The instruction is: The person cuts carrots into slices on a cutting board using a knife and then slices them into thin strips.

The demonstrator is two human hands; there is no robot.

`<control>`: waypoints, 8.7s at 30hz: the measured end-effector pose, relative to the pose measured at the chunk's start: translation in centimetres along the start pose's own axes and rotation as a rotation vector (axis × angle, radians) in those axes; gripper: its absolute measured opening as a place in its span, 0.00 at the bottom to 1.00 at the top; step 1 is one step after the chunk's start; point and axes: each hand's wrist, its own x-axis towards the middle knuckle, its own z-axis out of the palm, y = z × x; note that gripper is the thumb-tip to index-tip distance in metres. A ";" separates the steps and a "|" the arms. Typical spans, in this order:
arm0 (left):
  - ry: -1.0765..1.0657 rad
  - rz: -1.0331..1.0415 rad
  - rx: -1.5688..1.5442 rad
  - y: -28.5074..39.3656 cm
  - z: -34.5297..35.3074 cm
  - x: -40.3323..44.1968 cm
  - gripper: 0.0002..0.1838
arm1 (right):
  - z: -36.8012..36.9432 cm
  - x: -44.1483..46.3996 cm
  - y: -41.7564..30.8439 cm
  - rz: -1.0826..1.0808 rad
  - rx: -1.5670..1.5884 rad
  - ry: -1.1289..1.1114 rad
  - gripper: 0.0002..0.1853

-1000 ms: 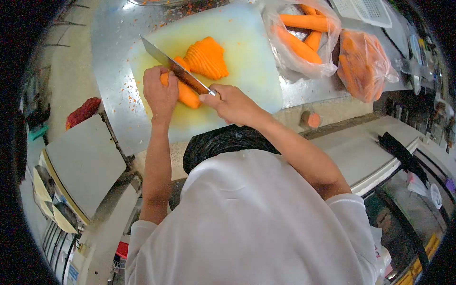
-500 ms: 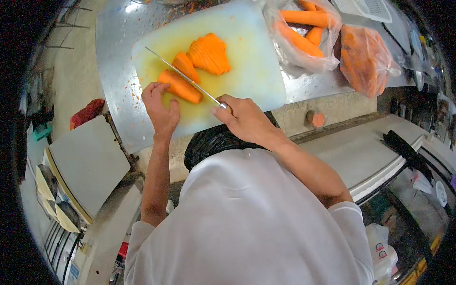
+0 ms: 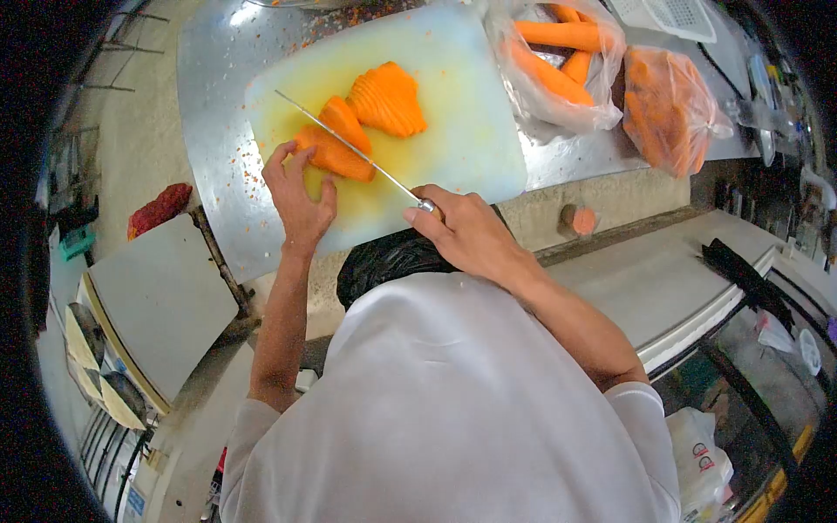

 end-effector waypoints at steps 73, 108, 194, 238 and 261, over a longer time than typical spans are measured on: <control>0.058 -0.054 -0.058 -0.3 1.3 2.3 0.12 | 1.7 4.8 -4.1 -0.068 -0.141 -0.042 0.22; 0.086 -0.072 -0.082 -1.0 1.5 1.2 0.19 | 0.6 1.4 -5.9 0.071 -0.094 -0.166 0.21; 0.137 -0.135 -0.178 -2.3 1.0 0.5 0.11 | 2.6 5.4 -4.7 -0.127 -0.130 -0.166 0.24; 0.159 -0.221 -0.215 -1.7 0.6 0.1 0.08 | 3.7 7.3 -6.7 -0.211 -0.093 -0.142 0.25; 0.122 -0.244 -0.184 -2.4 0.4 -0.7 0.08 | 4.3 8.8 -5.9 -0.254 -0.156 -0.172 0.25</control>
